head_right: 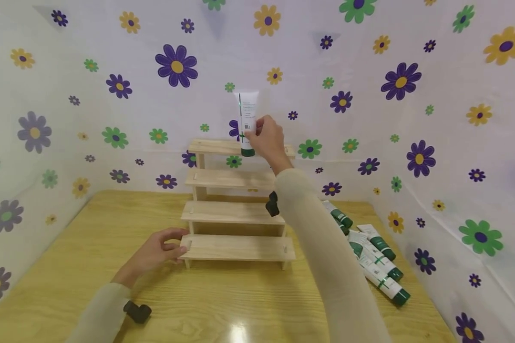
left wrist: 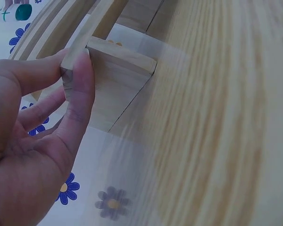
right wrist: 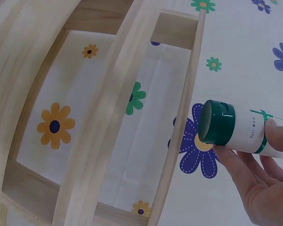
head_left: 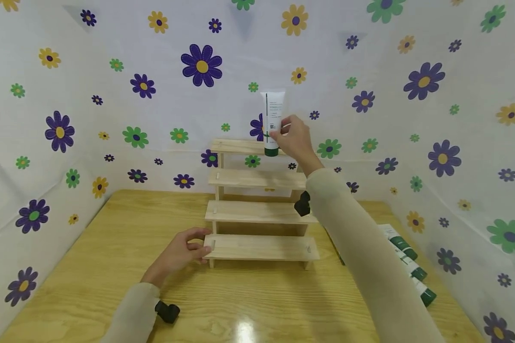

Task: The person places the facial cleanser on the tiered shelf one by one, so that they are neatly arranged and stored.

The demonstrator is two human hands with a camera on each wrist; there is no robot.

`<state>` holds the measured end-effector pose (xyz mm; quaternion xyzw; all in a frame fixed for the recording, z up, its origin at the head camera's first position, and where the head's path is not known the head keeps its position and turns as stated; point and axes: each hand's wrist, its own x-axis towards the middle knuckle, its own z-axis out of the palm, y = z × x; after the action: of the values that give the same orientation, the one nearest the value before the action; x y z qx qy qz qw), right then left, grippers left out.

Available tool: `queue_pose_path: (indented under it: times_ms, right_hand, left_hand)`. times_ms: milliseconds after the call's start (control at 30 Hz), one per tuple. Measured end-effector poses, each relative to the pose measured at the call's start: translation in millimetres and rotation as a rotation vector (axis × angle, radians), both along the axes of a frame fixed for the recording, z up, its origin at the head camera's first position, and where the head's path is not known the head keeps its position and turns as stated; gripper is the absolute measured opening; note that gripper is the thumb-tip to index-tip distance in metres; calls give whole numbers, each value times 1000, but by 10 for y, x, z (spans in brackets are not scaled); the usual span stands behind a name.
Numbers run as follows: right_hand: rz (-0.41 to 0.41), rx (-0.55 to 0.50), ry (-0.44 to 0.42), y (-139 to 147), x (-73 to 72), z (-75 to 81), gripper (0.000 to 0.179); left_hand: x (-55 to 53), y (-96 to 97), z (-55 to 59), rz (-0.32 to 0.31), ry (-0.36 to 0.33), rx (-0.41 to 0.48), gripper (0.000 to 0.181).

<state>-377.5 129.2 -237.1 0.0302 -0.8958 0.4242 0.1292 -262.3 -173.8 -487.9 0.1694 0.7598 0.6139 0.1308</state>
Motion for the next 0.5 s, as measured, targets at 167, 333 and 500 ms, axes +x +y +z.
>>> queue_pose_path:
  times_ms: [167, 333, 500]
  right_hand:
    - [25, -21, 52, -186, -100, -14, 40]
    - [40, -60, 55, -344, -190, -51, 38]
    - [49, -96, 63, -480, -252, -102, 37]
  left_hand:
    - [-2, 11, 26, 4, 11, 9, 53]
    - [1, 6, 21, 4, 14, 1, 54]
    - [-7, 3, -8, 5, 13, -10, 54]
